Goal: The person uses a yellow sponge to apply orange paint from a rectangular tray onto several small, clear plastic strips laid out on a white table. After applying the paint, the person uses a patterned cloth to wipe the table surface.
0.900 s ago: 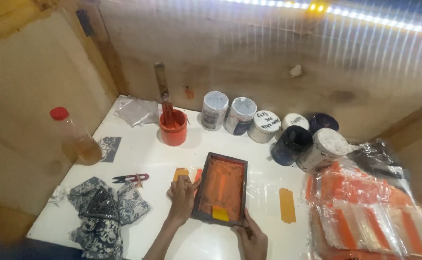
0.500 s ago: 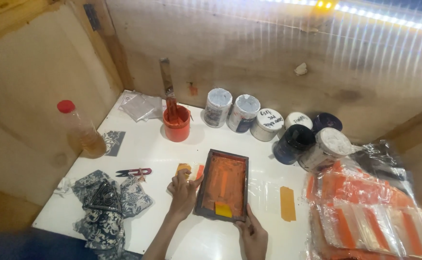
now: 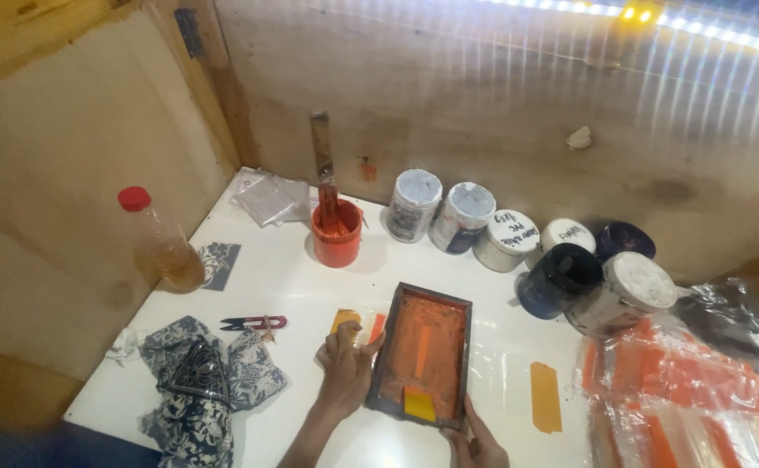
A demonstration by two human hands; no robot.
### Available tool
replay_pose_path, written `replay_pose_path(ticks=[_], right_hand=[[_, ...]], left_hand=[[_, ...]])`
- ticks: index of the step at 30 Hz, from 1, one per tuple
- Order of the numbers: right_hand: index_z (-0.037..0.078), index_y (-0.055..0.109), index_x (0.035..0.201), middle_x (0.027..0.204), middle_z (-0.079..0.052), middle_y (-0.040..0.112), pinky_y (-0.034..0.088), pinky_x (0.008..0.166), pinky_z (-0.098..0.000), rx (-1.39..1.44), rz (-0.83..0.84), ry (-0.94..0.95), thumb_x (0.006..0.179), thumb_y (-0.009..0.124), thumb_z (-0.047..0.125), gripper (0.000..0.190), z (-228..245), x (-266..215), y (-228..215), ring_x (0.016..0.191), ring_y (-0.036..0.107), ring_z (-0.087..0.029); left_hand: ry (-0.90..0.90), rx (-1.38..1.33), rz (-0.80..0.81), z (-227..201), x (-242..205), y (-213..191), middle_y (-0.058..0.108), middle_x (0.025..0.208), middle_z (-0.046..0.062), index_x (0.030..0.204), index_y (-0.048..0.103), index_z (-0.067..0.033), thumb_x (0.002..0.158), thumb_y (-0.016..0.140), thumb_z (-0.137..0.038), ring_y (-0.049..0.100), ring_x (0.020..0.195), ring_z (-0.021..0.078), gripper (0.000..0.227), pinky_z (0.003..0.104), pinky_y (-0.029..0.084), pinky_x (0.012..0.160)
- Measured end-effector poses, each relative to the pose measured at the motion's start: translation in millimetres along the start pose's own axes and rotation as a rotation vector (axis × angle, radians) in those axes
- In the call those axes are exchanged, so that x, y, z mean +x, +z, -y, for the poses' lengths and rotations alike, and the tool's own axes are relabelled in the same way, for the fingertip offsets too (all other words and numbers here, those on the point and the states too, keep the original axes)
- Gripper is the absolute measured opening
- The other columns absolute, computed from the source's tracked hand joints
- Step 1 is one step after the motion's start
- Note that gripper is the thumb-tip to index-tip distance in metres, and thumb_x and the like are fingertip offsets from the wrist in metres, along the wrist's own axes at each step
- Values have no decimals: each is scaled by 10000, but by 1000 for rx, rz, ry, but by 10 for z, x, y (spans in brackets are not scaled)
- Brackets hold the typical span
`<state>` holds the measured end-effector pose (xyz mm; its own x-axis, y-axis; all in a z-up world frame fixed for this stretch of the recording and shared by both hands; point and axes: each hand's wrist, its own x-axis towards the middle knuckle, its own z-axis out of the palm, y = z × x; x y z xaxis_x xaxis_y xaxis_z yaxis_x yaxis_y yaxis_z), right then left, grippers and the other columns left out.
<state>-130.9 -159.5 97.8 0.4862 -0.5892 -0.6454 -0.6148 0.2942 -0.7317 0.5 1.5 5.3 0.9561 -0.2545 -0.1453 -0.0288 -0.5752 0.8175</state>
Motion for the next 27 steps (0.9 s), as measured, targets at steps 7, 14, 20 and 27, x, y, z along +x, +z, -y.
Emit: replay_pose_path(ticks=[7, 14, 20, 27], right_hand=[[101, 620, 1441, 1436, -42, 674, 433, 1170, -279, -156, -36, -29, 930, 694, -55, 540, -193, 229, 20, 1345, 601, -195], [119, 625, 1449, 1366, -73, 711, 437, 1126, -234, -88, -57, 3, 935, 680, -94, 559, -130, 190, 65, 1292, 630, -194], [95, 656, 1419, 1349, -71, 718, 446, 1101, -217, -89, -71, -66, 901, 718, -76, 549, -285, 317, 56, 1274, 636, -186], [175, 589, 1481, 1386, -22, 706, 445, 1135, -229, -196, -38, -20, 943, 688, -12, 578, -86, 134, 61, 1263, 651, -148]], left_hand=[[-30, -1, 7, 19, 19, 2, 373, 1355, -5, 1379, 695, -311, 813, -12, -759, 308, 1316, 213, 1011, 469, 124, 1178], [42, 20, -22, 108, 33, 52, 384, 1334, -12, 1367, 709, -257, 942, 122, -646, 316, 1313, 214, 822, 478, 139, 1150], [28, 19, -25, 83, 35, 40, 392, 1336, -8, 1367, 710, -282, 925, 80, -662, 311, 1335, 205, 859, 479, 128, 1145], [15, -19, -167, 154, 71, 64, 422, 1285, 26, 1403, 679, -295, 865, 15, -740, 396, 1258, 237, 963, 498, 208, 1110]])
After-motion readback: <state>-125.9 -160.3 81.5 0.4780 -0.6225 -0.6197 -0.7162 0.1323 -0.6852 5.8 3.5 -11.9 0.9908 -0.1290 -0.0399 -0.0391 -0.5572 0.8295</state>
